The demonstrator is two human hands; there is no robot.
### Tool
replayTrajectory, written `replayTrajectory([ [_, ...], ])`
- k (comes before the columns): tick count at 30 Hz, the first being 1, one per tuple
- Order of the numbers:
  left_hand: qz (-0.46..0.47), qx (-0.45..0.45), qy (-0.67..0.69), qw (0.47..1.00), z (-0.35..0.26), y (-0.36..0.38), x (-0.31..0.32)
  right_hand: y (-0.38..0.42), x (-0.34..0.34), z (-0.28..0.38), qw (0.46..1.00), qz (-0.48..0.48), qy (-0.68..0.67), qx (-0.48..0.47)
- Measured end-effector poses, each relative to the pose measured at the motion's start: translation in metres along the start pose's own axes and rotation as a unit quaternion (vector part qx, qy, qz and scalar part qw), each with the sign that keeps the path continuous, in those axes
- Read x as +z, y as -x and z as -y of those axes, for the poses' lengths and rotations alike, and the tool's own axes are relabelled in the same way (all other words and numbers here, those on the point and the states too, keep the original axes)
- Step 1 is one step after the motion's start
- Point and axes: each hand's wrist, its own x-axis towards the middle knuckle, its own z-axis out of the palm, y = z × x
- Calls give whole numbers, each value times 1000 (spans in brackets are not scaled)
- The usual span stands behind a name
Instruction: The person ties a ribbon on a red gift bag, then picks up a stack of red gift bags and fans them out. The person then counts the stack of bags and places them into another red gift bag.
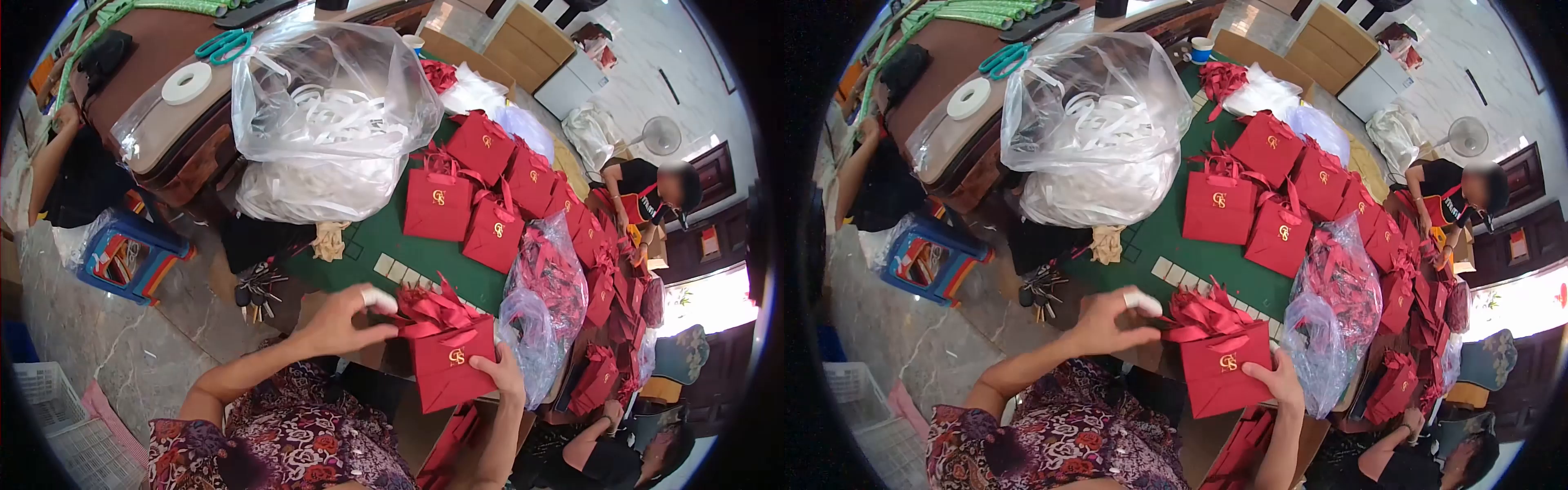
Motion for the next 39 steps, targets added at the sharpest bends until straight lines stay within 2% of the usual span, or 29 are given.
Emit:
replayTrajectory([
  [1, 42, -22, 7, 999, 7, 11, 8, 6, -2, -5, 999, -10, -22, 39],
  [2, 32, -32, 11, 999, 10, 20, 19, 11, -1, -15, 994, -63, -38, 81],
  [5, 43, -46, 6, 998, 19, 30, 39, 17, -4, -29, 995, -17, -86, 44],
  [9, 102, -74, 80, 989, 16, 7, 44, 22, -13, -55, 992, -16, -96, 75],
  [11, 177, -25, -16, 984, 33, -6, 50, 25, -16, -66, 990, -6, -110, 86],
  [12, 122, 42, -23, 991, 37, -11, 55, 27, -19, -74, 990, -6, -110, 90],
  [15, 172, 32, -55, 983, 29, -34, 44, 34, -21, -93, 984, 0, -138, 116],
  [17, 186, 45, -9, 982, 28, -49, 44, 38, -20, -98, 974, 33, -175, 139],
  [20, 179, 29, -12, 983, 33, -56, 52, 45, -18, -112, 959, 29, -231, 160],
  [22, 15, 70, -91, 993, 41, -53, 58, 50, -16, -113, 957, 22, -238, 165],
  [23, 18, 68, -88, 994, 31, -53, 54, 53, -15, -113, 955, 16, -245, 168],
  [25, 60, 30, 1, 998, 4, -47, 42, 59, -13, -112, 955, 9, -238, 178],
  [27, 212, -25, 125, 969, -17, -38, 40, 61, -13, -114, 955, 3, -231, 187],
  [29, 259, 41, 65, 963, -12, -30, 58, 59, -13, -117, 959, 24, -219, 176],
  [31, 278, 60, 30, 958, -4, -30, 68, 59, -12, -119, 961, 20, -215, 173],
  [33, 380, -37, 139, 914, 1, -38, 68, 61, -13, -120, 963, 17, -211, 169],
  [34, 351, -13, 84, 932, 3, -39, 72, 62, -13, -122, 968, 23, -197, 153],
  [35, 353, -13, 85, 932, 4, -42, 75, 61, -12, -120, 973, 29, -183, 135],
  [37, 259, 134, 18, 956, 8, -46, 79, 61, -10, -115, 974, 29, -178, 140],
  [39, 259, 151, 18, 954, 6, -51, 81, 60, -7, -111, 974, 28, -172, 145],
])
